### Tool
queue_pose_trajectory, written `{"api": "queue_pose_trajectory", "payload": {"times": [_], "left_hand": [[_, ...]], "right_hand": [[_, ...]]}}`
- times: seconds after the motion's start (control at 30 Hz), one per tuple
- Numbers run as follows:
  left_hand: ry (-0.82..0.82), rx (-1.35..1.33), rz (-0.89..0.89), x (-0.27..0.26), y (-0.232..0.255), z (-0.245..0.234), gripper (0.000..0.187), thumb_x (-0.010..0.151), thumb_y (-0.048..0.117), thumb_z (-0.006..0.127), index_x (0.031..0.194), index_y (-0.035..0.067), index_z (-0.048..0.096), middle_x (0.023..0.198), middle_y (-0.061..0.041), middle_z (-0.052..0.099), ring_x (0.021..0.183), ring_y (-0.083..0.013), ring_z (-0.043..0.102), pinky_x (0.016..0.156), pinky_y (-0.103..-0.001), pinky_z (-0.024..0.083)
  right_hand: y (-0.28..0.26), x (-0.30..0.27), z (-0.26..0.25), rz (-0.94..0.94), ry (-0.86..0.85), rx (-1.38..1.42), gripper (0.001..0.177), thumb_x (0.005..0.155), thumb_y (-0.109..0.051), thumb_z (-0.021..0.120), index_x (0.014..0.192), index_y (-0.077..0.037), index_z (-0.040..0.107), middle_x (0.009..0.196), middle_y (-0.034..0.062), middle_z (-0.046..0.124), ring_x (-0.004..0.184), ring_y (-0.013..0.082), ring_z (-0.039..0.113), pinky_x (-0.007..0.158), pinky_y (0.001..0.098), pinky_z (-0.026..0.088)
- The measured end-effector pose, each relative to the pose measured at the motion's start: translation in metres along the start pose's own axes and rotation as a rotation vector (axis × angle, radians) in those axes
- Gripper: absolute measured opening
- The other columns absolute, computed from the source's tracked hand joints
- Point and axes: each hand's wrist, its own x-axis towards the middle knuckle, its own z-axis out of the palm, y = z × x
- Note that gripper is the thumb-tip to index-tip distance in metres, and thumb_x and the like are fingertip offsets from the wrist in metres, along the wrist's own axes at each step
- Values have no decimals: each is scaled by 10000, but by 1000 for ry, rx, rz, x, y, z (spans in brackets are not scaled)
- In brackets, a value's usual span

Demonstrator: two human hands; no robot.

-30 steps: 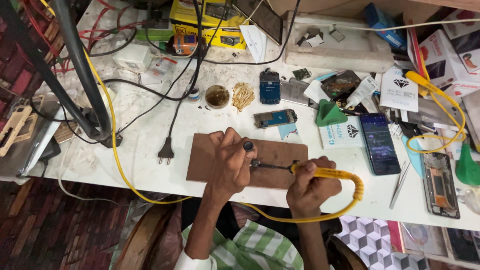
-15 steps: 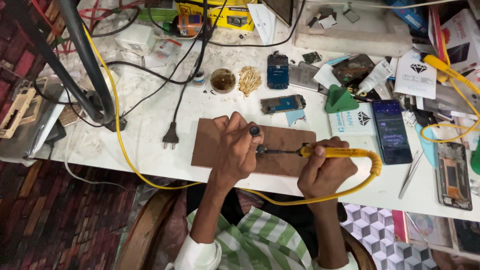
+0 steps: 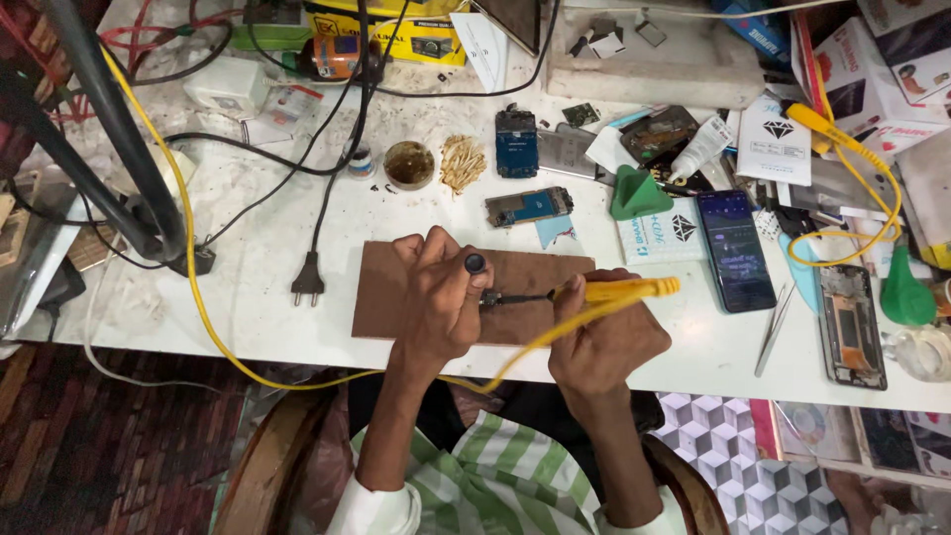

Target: The person uses a soldering iron and a desoldering pump to work on a small electronic component placed on a wooden board. They repeatedly apply heat and remove solder from the component while seated at a cluttered workbench.

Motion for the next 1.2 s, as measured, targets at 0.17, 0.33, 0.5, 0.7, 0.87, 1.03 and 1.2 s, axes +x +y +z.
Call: {"api": "queue_pose_trajectory", "payload": {"times": [0.17, 0.33, 0.5, 0.7, 0.87, 1.03, 1.2], "left_hand": [[-12, 25, 25, 1, 0, -1, 226, 1045, 143, 476, 832, 95, 538, 758, -1, 594, 775, -218, 481, 862, -433, 253], [1, 20, 20, 2, 1, -2, 222, 1031, 156, 467, 826, 103, 533, 741, 3, 574, 769, -212, 481, 861, -433, 252], [15, 15, -25, 2, 2, -2, 253, 1049, 178, 455, 817, 122, 539, 718, 2, 544, 774, -204, 491, 873, -437, 258], [21, 31, -23, 1, 1, -2, 275, 1057, 214, 438, 817, 128, 541, 712, 0, 527, 790, -208, 493, 877, -437, 255], [25, -8, -15, 3, 0, -5, 273, 1062, 216, 441, 822, 134, 545, 741, 15, 564, 787, -207, 486, 862, -426, 255], [12, 14, -11, -2, -1, -2, 251, 1046, 192, 458, 816, 130, 540, 728, 9, 560, 781, -206, 490, 863, -433, 248], [40, 26, 21, -2, -2, -3, 225, 1040, 163, 455, 830, 127, 527, 759, 16, 593, 785, -214, 480, 854, -445, 232]], "right_hand": [[-4, 0, 2, 213, -36, 157, 147, 965, -62, 700, 932, 60, 625, 649, 153, 579, 494, 305, 543, 482, 410, 388], [8, -23, 12, 358, 80, 462, 159, 1063, -81, 591, 1000, 65, 588, 852, 122, 657, 697, 190, 676, 637, 305, 526], [38, -48, 23, 442, 213, 482, 181, 1094, -101, 593, 1125, 77, 572, 1066, 178, 611, 864, 211, 686, 706, 263, 567], [67, -53, 34, 461, 248, 695, 229, 1139, -77, 596, 1291, 71, 508, 1186, 211, 650, 979, 227, 717, 885, 279, 592], [66, -32, 45, 462, 161, 823, 240, 1131, -45, 614, 1312, 78, 515, 1211, 213, 686, 1092, 227, 718, 982, 291, 579], [78, -11, 66, 392, 25, 661, 197, 1026, -36, 737, 1183, 56, 662, 1046, 168, 730, 829, 157, 637, 741, 252, 493], [80, 11, 91, 404, -204, 740, 196, 991, -97, 779, 1122, 23, 697, 941, 120, 761, 753, 70, 644, 661, 205, 496]]}}
